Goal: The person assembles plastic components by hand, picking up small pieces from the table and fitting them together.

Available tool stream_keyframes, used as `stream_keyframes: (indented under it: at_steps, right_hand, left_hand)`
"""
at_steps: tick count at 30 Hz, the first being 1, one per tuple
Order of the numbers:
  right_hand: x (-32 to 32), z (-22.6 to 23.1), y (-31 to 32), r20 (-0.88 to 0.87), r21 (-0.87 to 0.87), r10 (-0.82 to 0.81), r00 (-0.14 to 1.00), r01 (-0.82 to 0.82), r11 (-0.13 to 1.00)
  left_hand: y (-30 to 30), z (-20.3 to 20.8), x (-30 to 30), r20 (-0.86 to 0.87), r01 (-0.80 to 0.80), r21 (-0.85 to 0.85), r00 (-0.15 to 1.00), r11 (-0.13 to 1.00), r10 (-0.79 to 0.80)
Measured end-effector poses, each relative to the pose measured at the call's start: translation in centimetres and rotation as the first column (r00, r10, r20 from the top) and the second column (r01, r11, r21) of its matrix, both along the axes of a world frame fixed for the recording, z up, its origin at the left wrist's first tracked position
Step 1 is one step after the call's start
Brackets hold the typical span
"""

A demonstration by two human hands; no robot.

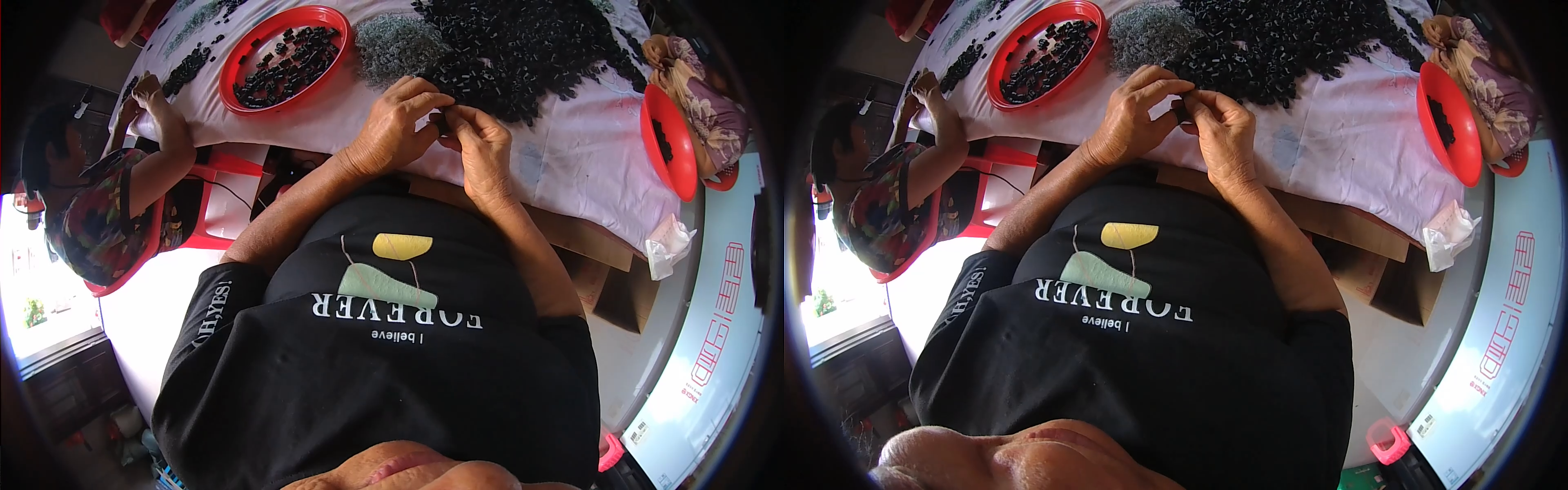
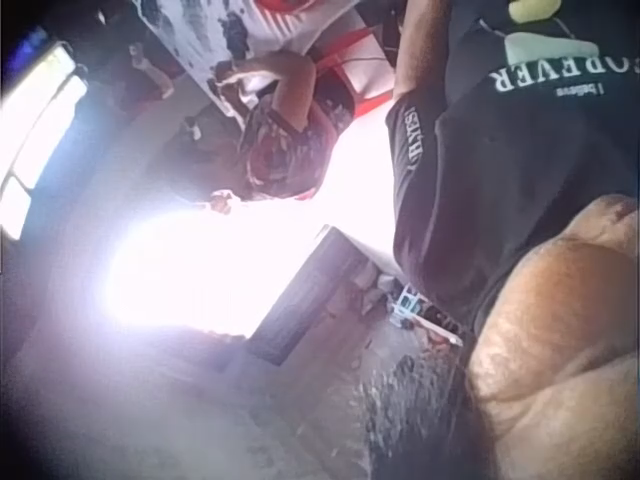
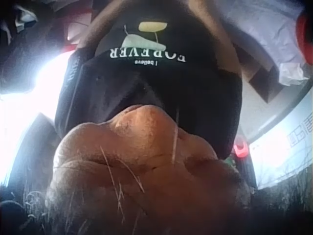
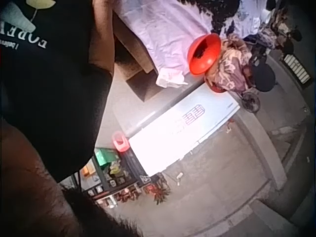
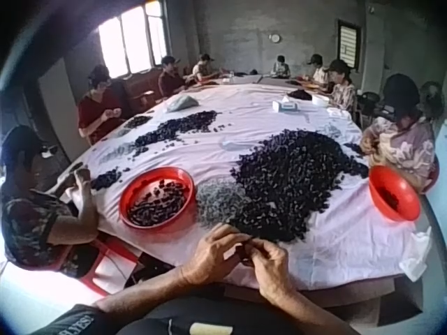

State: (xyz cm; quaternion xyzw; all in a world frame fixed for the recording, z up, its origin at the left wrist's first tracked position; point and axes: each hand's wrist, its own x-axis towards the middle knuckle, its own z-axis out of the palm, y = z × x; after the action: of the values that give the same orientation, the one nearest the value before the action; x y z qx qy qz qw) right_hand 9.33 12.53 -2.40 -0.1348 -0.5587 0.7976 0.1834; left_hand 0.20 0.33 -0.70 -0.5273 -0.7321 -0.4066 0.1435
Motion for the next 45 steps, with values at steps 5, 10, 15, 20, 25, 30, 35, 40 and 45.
stream_keyframes:
  at_steps: [5,10,15,20,25,30,35,40,45]
  right_hand:
    - [0.17,0.23,-0.12,-0.003,-0.004,0.003,1.000,-0.003,1.000]
    - [0.11,0.01,0.03,0.002,-0.011,0.010,1.000,-0.010,1.000]
    - [0.21,0.33,-0.02,0.002,-0.022,0.014,1.000,-0.014,1.000]
    - [0.13,0.19,0.00,0.008,0.018,-0.005,1.000,0.004,1.000]
    - [0.27,0.53,-0.19,0.015,0.005,-0.020,1.000,0.020,1.000]
    - [0.14,0.56,-0.01,0.055,-0.035,-0.018,0.998,0.019,0.999]
    - [0.06,0.30,0.05,0.055,-0.041,-0.027,0.998,0.029,0.999]
    - [0.09,0.35,0.12,0.090,-0.075,-0.006,0.996,0.013,0.997]
    - [0.13,0.60,0.56,0.121,-0.139,0.014,0.993,0.003,0.990]
  left_hand:
    - [-0.07,0.10,0.29,-0.008,-0.038,0.014,0.999,0.999,0.038]
    - [-0.02,-0.18,0.43,0.058,-0.021,0.029,0.998,0.999,0.019]
    - [-0.01,-0.14,0.38,0.050,-0.022,0.036,0.999,0.999,0.020]
    - [0.04,-0.27,0.24,0.011,-0.010,0.043,1.000,0.999,0.009]
    - [0.01,-0.18,0.45,0.029,-0.011,0.052,1.000,0.999,0.010]
    - [0.06,-0.31,0.57,0.043,0.002,0.040,0.999,0.999,-0.004]
    - [0.05,-0.48,0.49,0.044,0.006,0.025,0.999,1.000,-0.007]
    - [0.08,-0.76,0.46,0.021,0.004,0.018,1.000,1.000,-0.004]
    - [0.17,-0.73,0.54,0.001,0.003,0.000,1.000,1.000,-0.003]
